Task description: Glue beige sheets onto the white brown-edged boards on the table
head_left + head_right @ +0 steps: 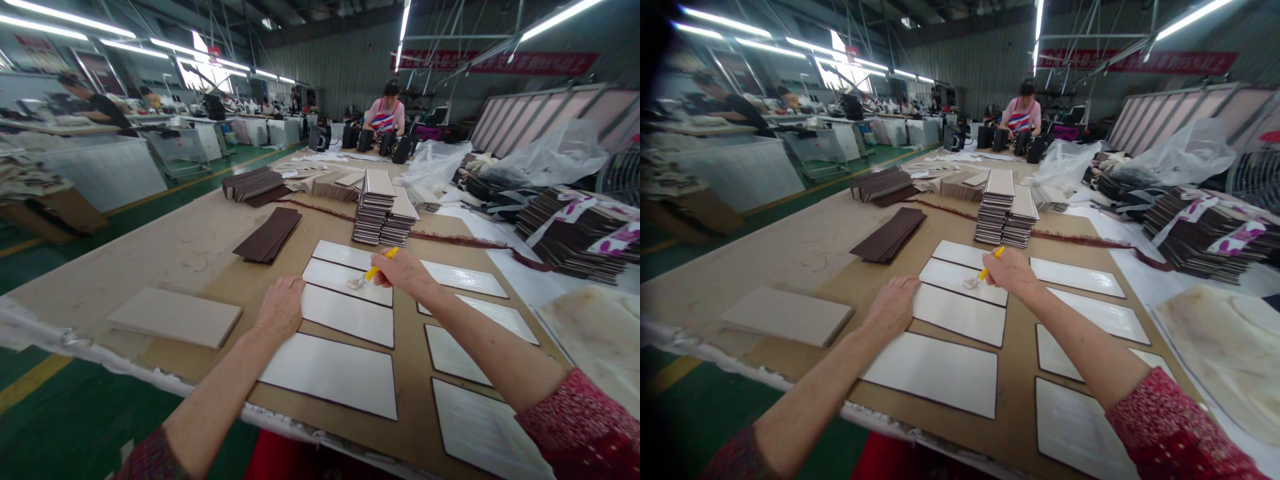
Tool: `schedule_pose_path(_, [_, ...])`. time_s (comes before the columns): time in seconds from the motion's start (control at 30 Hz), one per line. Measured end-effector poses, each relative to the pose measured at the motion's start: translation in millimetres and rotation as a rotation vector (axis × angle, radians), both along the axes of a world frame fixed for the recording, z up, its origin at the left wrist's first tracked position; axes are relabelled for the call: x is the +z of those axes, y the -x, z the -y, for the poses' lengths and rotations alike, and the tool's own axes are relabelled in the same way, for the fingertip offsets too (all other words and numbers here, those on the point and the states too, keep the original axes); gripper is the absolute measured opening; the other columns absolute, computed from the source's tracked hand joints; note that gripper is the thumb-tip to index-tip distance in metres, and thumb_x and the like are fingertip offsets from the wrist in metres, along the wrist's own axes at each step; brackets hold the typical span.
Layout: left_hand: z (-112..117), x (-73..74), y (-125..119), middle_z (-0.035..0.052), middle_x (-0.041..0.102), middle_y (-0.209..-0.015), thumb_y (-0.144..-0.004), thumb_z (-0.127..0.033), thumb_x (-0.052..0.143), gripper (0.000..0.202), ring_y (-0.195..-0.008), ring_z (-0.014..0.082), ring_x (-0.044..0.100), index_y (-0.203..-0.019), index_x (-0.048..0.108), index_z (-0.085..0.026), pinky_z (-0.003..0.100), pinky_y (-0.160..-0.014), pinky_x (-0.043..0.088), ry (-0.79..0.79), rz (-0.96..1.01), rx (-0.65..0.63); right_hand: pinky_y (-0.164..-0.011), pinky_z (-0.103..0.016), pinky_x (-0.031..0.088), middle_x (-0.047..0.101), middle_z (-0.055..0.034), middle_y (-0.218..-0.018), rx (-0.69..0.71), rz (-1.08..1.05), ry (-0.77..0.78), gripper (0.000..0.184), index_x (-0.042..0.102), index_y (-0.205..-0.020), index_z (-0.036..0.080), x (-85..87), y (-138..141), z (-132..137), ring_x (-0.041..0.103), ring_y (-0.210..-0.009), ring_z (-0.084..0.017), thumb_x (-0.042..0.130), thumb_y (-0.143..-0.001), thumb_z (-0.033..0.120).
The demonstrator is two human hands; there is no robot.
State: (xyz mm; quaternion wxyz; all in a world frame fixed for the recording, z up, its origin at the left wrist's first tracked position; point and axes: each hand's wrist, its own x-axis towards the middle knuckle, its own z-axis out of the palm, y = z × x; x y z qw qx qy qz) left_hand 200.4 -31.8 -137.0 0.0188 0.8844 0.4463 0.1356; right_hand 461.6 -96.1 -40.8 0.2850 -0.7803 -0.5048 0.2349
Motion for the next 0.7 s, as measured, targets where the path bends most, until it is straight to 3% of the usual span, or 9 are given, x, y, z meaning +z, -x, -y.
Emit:
schedule_pose_path(0.4, [-1.8, -3.7, 0.0, 0.0133, 0.06, -0.128, -0.082, 0.001, 0.043, 0.043, -0.119, 0.0258, 0.054, -0.118, 0.061, -0.013, 0.038, -0.103, 0.043, -0.012, 0.004, -0.009, -0.051, -0.023, 0.043, 0.065, -0.0033, -0.054, -0.088, 0.094, 0.046, 0.03, 0.061, -0.059, 0.019, 12.9, -42.0, 48.2, 0.059, -0.05, -0.015, 0.052, -0.085, 0.031])
schedule_pose_path(0.57, [-2.2, -4.3, 0.9, 0.0133, 0.061, -0.128, -0.083, 0.0, 0.042, 0.042, -0.118, 0.0258, 0.054, -0.118, 0.061, -0.013, 0.038, -0.103, 0.043, -0.017, 0.011, -0.016, -0.05, -0.024, 0.043, 0.068, -0.003, -0.059, -0.138, 0.165, 0.013, 0.028, 0.065, -0.065, 0.02, 28.4, -42.1, 54.0, 0.06, -0.053, -0.015, 0.054, -0.087, 0.035])
schedule_pose_path(0.7, [-2.5, -4.6, 1.2, 0.0133, 0.061, -0.128, -0.083, -0.001, 0.042, 0.041, -0.118, 0.0262, 0.054, -0.117, 0.062, -0.013, 0.038, -0.104, 0.042, -0.016, 0.013, -0.012, -0.052, -0.024, 0.041, 0.067, -0.0013, -0.057, -0.067, 0.213, 0.019, 0.027, 0.063, -0.066, 0.02, 28.8, -33.4, 50.3, 0.059, -0.052, -0.015, 0.052, -0.088, 0.031])
